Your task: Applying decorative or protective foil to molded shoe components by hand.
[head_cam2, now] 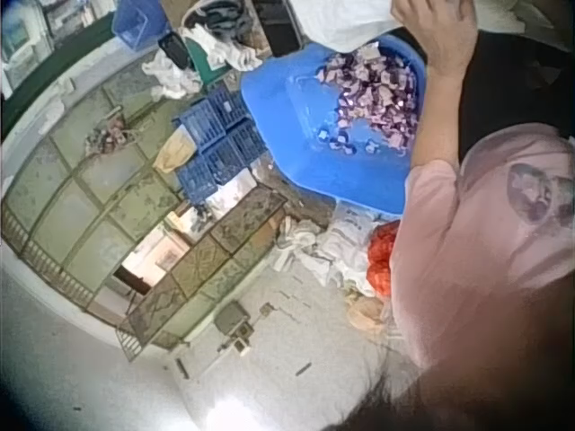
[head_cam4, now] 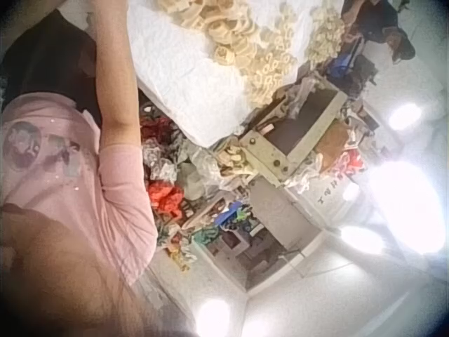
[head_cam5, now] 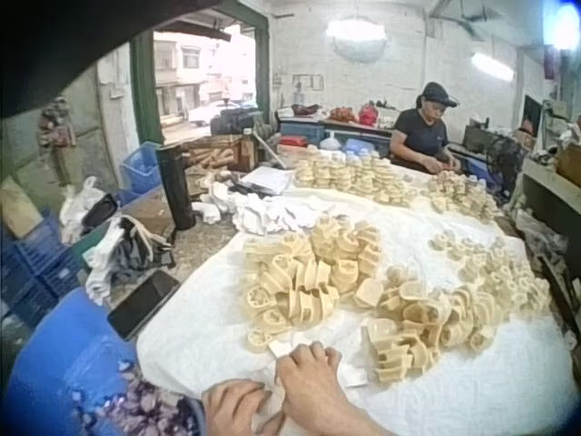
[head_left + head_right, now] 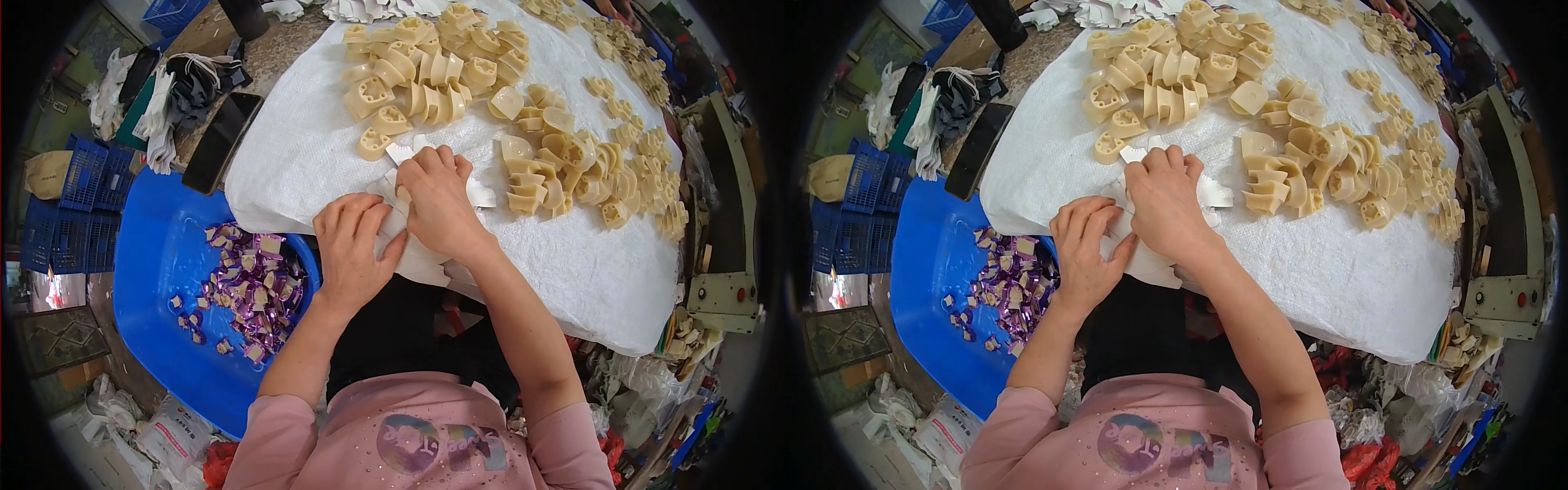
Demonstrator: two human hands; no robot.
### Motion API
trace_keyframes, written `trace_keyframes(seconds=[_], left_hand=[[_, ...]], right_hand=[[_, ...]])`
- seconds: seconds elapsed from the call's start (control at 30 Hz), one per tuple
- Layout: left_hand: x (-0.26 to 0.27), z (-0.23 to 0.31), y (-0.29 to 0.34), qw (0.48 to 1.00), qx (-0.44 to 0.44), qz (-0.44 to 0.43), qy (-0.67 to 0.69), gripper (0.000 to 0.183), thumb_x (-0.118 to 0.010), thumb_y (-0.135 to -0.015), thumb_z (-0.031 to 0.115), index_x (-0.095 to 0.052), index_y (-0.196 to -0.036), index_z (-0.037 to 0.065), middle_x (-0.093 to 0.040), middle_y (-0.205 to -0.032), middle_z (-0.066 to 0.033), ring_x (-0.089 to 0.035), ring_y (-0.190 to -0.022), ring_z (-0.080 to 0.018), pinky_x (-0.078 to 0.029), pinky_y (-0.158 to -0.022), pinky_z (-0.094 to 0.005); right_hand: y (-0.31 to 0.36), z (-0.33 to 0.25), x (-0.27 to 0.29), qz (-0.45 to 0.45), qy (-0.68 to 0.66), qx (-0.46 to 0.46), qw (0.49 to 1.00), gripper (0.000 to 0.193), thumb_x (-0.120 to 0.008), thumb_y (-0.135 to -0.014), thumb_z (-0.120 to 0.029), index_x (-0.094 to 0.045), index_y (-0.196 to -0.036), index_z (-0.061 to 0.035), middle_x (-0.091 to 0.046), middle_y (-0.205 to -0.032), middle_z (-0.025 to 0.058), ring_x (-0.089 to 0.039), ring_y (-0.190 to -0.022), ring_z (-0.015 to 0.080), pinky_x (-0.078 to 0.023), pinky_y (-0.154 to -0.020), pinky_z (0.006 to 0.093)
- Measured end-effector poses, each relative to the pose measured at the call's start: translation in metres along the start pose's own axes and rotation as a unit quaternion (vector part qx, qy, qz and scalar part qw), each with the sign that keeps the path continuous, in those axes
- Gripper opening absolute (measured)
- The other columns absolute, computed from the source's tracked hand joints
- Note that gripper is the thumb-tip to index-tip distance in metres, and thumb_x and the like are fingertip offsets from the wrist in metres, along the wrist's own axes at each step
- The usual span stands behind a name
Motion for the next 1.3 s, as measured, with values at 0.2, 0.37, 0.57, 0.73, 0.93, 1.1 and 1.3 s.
trace_keyframes(seconds=[0.2,0.37,0.57,0.73,0.93,1.1,1.3], left_hand=[[-0.001,-0.002,0.001,1.000,-0.007,0.005,-0.011,0.039,-0.075,-0.062,0.015,-0.059,-0.097,0.007,-0.056,-0.102,-0.0053,-0.051,-0.101,-0.0252,-0.034,-0.087,-0.0392],[-0.001,-0.003,0.002,1.000,-0.015,0.000,-0.026,0.039,-0.074,-0.062,0.010,-0.059,-0.098,0.007,-0.058,-0.105,-0.0057,-0.052,-0.101,-0.0248,-0.034,-0.087,-0.0371],[0.000,-0.001,0.001,1.000,-0.016,-0.008,-0.014,0.040,-0.074,-0.063,0.010,-0.059,-0.100,0.007,-0.058,-0.103,-0.0065,-0.051,-0.103,-0.0265,-0.035,-0.089,-0.0371],[0.006,-0.001,-0.003,0.997,0.049,0.006,0.055,0.047,-0.075,-0.062,0.008,-0.058,-0.106,0.003,-0.053,-0.113,-0.0133,-0.048,-0.110,-0.0294,-0.038,-0.092,-0.0372],[0.014,0.067,-0.018,0.988,-0.059,-0.101,0.101,0.050,-0.056,-0.065,0.002,-0.058,-0.116,0.000,-0.050,-0.114,-0.0196,-0.049,-0.104,-0.0324,-0.040,-0.090,-0.0376],[-0.027,0.110,0.000,0.931,-0.072,-0.199,0.297,0.033,-0.059,-0.080,0.011,-0.060,-0.110,-0.003,-0.057,-0.095,-0.0155,-0.056,-0.075,-0.0270,-0.045,-0.067,-0.0326],[-0.052,0.090,0.015,0.785,0.249,-0.263,0.503,0.042,-0.034,-0.101,0.024,-0.058,-0.114,-0.007,-0.061,-0.081,-0.0071,-0.051,-0.063,-0.0072,-0.037,-0.057,-0.0207]], right_hand=[[0.016,0.000,0.009,0.055,-0.037,0.074,0.995,0.028,-0.055,-0.062,0.010,-0.055,-0.087,-0.0028,-0.053,-0.096,0.0142,-0.043,-0.103,0.0330,-0.025,-0.095,0.0510],[0.031,0.021,0.028,0.083,-0.161,0.011,0.983,0.033,-0.048,-0.064,0.015,-0.053,-0.090,-0.0030,-0.054,-0.092,0.0138,-0.049,-0.097,0.0307,-0.028,-0.097,0.0462],[0.083,0.055,0.101,0.354,-0.483,-0.057,0.799,0.005,-0.051,-0.090,-0.001,-0.051,-0.094,-0.0045,-0.058,-0.096,0.0090,-0.054,-0.088,0.0164,-0.045,-0.080,0.0296],[0.115,0.051,0.161,0.389,-0.335,-0.007,0.858,0.009,-0.058,-0.088,-0.004,-0.052,-0.093,-0.0010,-0.059,-0.096,0.0114,-0.055,-0.094,0.0210,-0.042,-0.086,0.0329],[0.128,0.021,0.138,0.314,-0.207,-0.001,0.927,0.028,-0.060,-0.067,0.013,-0.058,-0.088,-0.0057,-0.061,-0.085,0.0085,-0.058,-0.085,0.0270,-0.042,-0.080,0.0354],[0.126,0.005,0.117,0.159,-0.254,0.060,0.952,0.033,-0.060,-0.063,0.009,-0.058,-0.092,-0.0066,-0.058,-0.091,0.0073,-0.055,-0.093,0.0277,-0.040,-0.083,0.0387],[0.132,0.095,0.127,0.251,-0.002,-0.112,0.961,0.040,-0.060,-0.066,0.007,-0.060,-0.104,-0.0047,-0.057,-0.107,0.0111,-0.053,-0.095,0.0310,-0.044,-0.085,0.0386]])
Point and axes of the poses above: each hand's wrist, its own y-axis away from the middle knuckle, its own x-axis out of the back of the hand, z = x × y, the point moved 6 cm from there along -y, towards the middle knuckle
